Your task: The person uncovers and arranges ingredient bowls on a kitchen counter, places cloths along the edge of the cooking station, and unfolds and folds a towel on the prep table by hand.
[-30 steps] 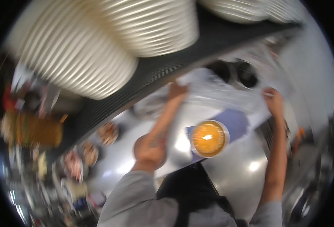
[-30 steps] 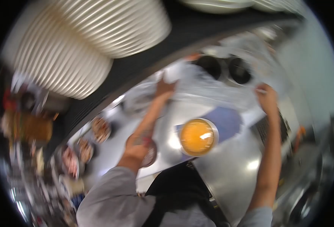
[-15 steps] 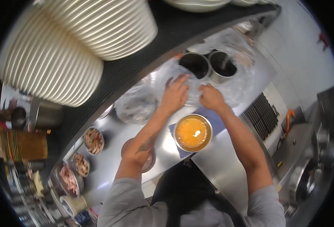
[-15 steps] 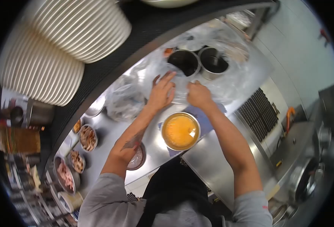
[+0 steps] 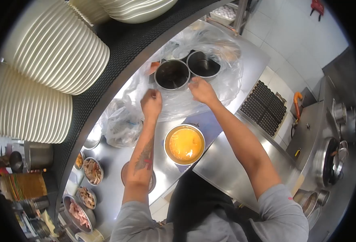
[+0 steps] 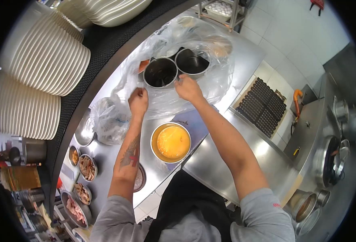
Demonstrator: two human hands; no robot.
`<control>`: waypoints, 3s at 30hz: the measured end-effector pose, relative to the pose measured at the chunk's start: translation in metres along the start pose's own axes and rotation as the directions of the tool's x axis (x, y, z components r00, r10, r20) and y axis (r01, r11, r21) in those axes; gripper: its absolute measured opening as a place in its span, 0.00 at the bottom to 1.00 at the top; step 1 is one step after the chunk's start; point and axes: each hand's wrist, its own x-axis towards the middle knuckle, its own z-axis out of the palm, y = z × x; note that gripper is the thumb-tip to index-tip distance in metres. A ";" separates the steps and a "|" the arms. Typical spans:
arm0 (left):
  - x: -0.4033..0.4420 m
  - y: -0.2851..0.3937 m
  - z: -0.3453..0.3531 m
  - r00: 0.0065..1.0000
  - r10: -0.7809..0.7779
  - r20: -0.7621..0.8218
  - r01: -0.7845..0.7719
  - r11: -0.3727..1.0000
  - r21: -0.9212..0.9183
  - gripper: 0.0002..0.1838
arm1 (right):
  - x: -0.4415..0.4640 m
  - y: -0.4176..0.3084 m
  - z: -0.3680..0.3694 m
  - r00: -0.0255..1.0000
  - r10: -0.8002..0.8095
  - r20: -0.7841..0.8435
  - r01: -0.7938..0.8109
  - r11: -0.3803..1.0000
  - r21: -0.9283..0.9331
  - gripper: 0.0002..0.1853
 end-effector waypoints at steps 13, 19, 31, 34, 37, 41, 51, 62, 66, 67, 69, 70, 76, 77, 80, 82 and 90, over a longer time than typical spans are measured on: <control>0.048 0.055 -0.046 0.937 -0.012 0.350 0.088 0.975 -0.202 0.11 | -0.060 -0.036 -0.033 0.963 0.244 -0.118 -0.187 0.914 0.361 0.21; 0.022 0.090 -0.060 0.787 0.257 0.561 0.086 0.854 -0.512 0.22 | -0.118 -0.039 -0.084 0.953 0.237 -0.187 -0.124 0.872 0.473 0.19; 0.126 0.058 0.179 0.615 -0.048 0.787 0.638 0.617 -0.460 0.16 | -0.464 0.118 -0.146 0.402 0.774 -0.489 -0.289 0.614 0.734 0.11; 0.161 0.046 0.205 0.595 -0.014 0.803 0.640 0.614 -0.463 0.12 | -0.529 0.190 -0.148 0.229 0.834 -0.502 -0.379 0.552 0.743 0.11; 0.147 0.062 0.173 0.626 0.022 0.779 0.560 0.683 -0.469 0.11 | -0.570 0.243 -0.167 0.062 0.876 -0.477 -0.309 0.472 0.826 0.12; 0.143 0.070 0.107 0.585 0.153 0.797 0.434 0.771 -0.467 0.12 | -0.594 0.296 -0.212 -0.017 0.875 -0.484 -0.314 0.455 0.834 0.11; -0.058 0.177 -0.054 0.600 0.171 0.781 0.174 0.926 -0.336 0.11 | -0.590 0.417 -0.283 0.047 0.891 -0.452 -0.066 0.454 0.889 0.13; -0.466 0.211 0.107 0.147 0.061 0.987 0.459 0.880 -0.123 0.03 | -0.782 0.328 -0.168 0.401 0.837 -0.372 0.030 0.394 0.918 0.16; -0.574 0.204 0.197 0.051 0.100 0.994 0.476 0.872 -0.112 0.06 | -0.876 0.297 -0.108 0.336 0.918 -0.209 -0.069 0.246 0.967 0.13; -0.595 0.211 0.207 0.046 0.119 0.992 0.469 0.874 -0.127 0.06 | -0.897 0.293 -0.094 0.309 0.931 -0.196 -0.083 0.232 0.969 0.13; -0.627 0.227 0.224 0.025 0.144 0.989 0.448 0.883 -0.140 0.07 | -0.930 0.284 -0.075 0.266 0.942 -0.203 -0.098 0.237 0.967 0.13; -0.638 0.233 0.232 0.009 0.147 0.989 0.433 0.891 -0.136 0.07 | -0.942 0.279 -0.070 0.229 0.952 -0.205 -0.112 0.235 0.966 0.13; -0.678 0.257 0.263 -0.037 0.179 0.983 0.407 0.901 -0.149 0.08 | -0.965 0.265 -0.054 0.169 0.959 -0.226 -0.133 0.249 0.959 0.11; -0.681 0.257 0.267 -0.028 0.186 0.982 0.384 0.909 -0.161 0.09 | -0.963 0.263 -0.053 0.166 0.960 -0.227 -0.132 0.250 0.959 0.11; -0.677 0.245 0.279 -0.128 0.271 0.954 0.410 0.890 -0.197 0.17 | -0.947 0.267 -0.053 0.218 0.940 -0.262 -0.169 0.300 0.939 0.11; -0.658 0.238 0.250 -0.123 0.219 0.968 0.459 0.877 -0.141 0.23 | -0.926 0.270 -0.056 0.273 0.933 -0.234 -0.197 0.292 0.936 0.11; -0.541 0.014 0.059 -0.174 -0.488 0.855 0.724 0.526 0.447 0.45 | -0.794 0.335 -0.121 0.279 0.957 0.080 -0.042 -0.072 0.997 0.34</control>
